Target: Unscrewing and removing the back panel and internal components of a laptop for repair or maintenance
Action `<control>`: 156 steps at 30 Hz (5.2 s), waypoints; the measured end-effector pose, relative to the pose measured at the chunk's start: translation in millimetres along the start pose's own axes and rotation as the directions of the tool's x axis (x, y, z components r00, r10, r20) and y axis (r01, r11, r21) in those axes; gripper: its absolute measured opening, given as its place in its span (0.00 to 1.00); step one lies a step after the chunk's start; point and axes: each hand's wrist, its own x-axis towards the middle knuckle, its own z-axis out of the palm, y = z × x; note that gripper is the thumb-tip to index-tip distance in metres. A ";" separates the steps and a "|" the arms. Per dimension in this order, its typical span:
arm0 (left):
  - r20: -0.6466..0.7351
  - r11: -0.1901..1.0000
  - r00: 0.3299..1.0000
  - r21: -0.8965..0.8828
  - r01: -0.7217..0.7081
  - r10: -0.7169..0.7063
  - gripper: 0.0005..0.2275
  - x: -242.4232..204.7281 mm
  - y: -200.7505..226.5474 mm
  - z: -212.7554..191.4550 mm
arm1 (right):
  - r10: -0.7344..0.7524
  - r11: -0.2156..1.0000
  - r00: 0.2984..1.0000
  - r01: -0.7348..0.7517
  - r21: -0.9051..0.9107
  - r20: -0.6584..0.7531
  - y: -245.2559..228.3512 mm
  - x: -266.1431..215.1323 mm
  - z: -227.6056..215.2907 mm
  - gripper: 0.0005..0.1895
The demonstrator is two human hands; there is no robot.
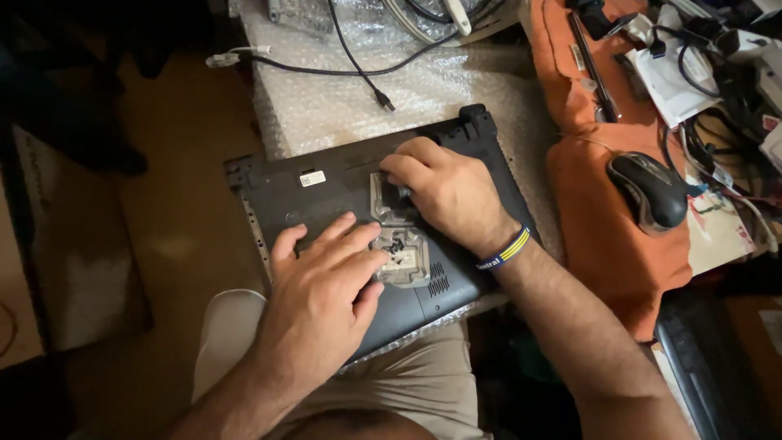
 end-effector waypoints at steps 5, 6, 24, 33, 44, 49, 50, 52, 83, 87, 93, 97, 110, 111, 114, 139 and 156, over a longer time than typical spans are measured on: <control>0.019 1.000 1.000 -0.015 0.011 -0.011 0.17 4.1 0.4 0.4 | -0.039 0.993 0.999 0.036 -0.112 -0.027 -5.2 0.3 -7.9 0.13; 0.002 1.000 1.000 -0.009 0.002 -0.002 0.20 4.8 -0.1 1.9 | -0.040 0.992 0.999 0.037 -0.120 -0.021 -5.3 0.8 -9.4 0.12; 0.052 0.999 0.998 -0.009 -0.047 0.048 0.18 28.3 7.6 25.4 | 0.032 0.998 0.989 -0.038 -0.041 -0.145 -4.0 -26.3 -59.8 0.11; 0.102 0.999 0.995 -0.049 -0.015 0.020 0.21 22.7 5.7 24.9 | 0.317 0.945 0.842 -0.319 0.071 -0.437 -20.3 -116.0 -92.4 0.08; 0.019 0.989 0.997 -0.124 -0.078 0.081 0.17 11.5 -1.1 3.6 | 0.808 0.398 0.560 -0.288 0.871 -0.184 -61.6 -136.2 -39.6 0.10; 0.031 0.986 0.998 -0.161 -0.052 0.058 0.15 7.1 -4.1 -1.5 | 0.791 0.459 0.592 -0.409 0.789 -0.153 -63.1 -134.7 -35.7 0.14; 0.027 0.986 0.998 -0.157 -0.054 0.059 0.15 6.8 -5.2 -1.2 | 0.789 0.462 0.594 -0.404 0.790 -0.157 -62.3 -134.7 -34.2 0.14; -0.008 0.987 0.997 -0.139 -0.075 0.074 0.15 4.8 -7.6 -0.1 | 0.785 0.450 0.599 -0.371 0.812 -0.161 -61.7 -135.6 -30.6 0.13; -0.025 0.949 0.994 -0.298 -0.105 0.102 0.06 45.9 4.0 26.6 | 0.870 0.164 0.483 -0.106 0.981 -0.093 -58.8 -131.9 -22.0 0.11; 0.049 0.958 0.993 -0.274 -0.088 0.105 0.03 53.3 4.1 28.5 | 0.873 0.192 0.473 -0.106 0.976 -0.120 -56.2 -133.7 -21.2 0.12; 0.085 0.958 0.985 -0.258 -0.123 0.149 0.06 60.0 -2.3 25.3 | 0.889 0.249 0.419 -0.097 0.964 -0.187 -54.1 -142.0 -26.3 0.07; 0.029 0.918 0.989 -0.378 -0.121 0.142 0.07 49.5 -5.8 -5.2 | 0.852 0.329 0.450 -0.060 0.942 -0.268 -60.8 -152.6 -28.8 0.12; 0.094 0.289 0.927 -0.934 0.208 -0.363 0.03 -92.7 23.5 -53.6 | 0.360 0.484 0.904 0.029 0.875 -0.229 -135.6 -144.1 -39.7 0.10; 0.089 0.227 0.931 -0.958 0.177 -0.353 0.03 -97.5 25.2 -54.5 | 0.375 0.479 0.904 -0.001 0.878 -0.204 -143.1 -140.6 -40.4 0.10; 0.043 0.195 0.943 -0.974 0.113 -0.331 0.03 -104.2 25.1 -63.7 | 0.396 0.448 0.911 -0.078 0.891 -0.120 -159.1 -132.6 -47.4 0.09; -0.002 0.221 0.968 -0.974 0.056 -0.253 0.04 -89.8 -23.8 -78.9 | 0.468 0.311 0.882 -0.098 0.945 -0.062 -186.6 -64.4 -48.4 0.08; 0.218 0.252 0.769 -0.861 0.441 -0.601 0.13 -109.7 -61.9 -0.6 | 0.125 0.916 0.953 -0.218 0.336 0.277 -124.7 9.9 -83.6 0.09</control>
